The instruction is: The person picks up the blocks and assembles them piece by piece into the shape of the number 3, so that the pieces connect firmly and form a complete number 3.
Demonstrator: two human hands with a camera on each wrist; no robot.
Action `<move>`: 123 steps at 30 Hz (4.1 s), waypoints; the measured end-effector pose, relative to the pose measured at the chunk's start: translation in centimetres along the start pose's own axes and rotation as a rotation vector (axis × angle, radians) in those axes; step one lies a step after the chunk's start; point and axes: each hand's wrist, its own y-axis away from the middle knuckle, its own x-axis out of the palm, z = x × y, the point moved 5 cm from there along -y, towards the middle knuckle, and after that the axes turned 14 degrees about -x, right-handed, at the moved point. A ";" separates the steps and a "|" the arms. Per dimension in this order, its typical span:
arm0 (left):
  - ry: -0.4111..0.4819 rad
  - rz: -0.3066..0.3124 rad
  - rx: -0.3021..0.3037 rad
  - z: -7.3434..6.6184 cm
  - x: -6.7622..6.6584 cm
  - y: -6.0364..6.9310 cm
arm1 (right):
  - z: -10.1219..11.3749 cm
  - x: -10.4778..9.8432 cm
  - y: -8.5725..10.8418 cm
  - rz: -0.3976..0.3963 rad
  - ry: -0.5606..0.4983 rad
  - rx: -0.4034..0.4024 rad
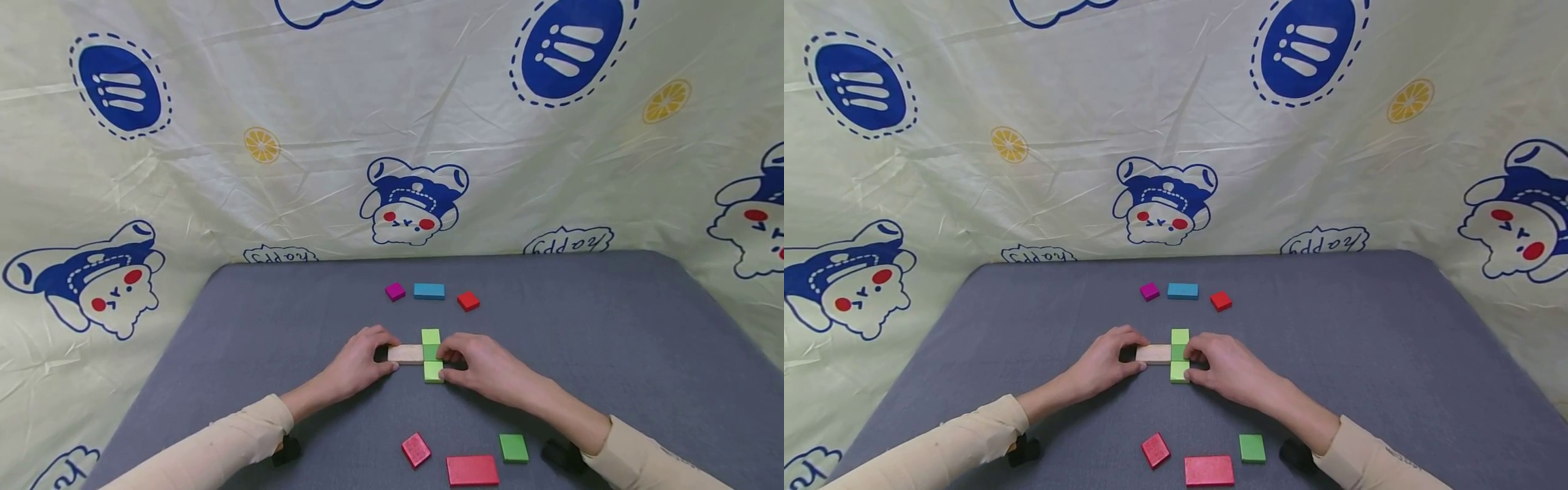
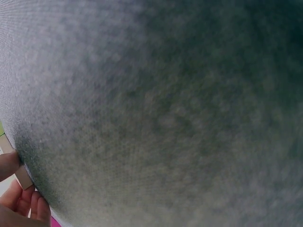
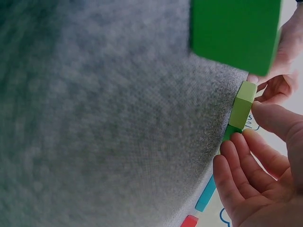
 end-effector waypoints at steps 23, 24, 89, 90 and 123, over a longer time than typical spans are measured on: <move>0.007 -0.001 -0.003 0.0 0.0 0.2 | -0.2 -1.5 1.8 0.007 -0.087 -0.028; 0.009 0.000 -0.004 0.0 0.0 0.2 | -0.1 -1.6 1.9 0.016 -0.090 -0.034; -0.008 0.006 -0.008 0.0 0.2 0.1 | -0.4 -1.4 11.3 0.118 -0.190 -0.213; -0.007 0.007 -0.008 0.0 0.2 0.1 | -0.3 -1.4 11.1 0.126 -0.193 -0.197; 0.007 0.003 -0.009 -0.1 -0.1 0.3 | 2.4 0.3 4.8 0.111 -0.006 0.025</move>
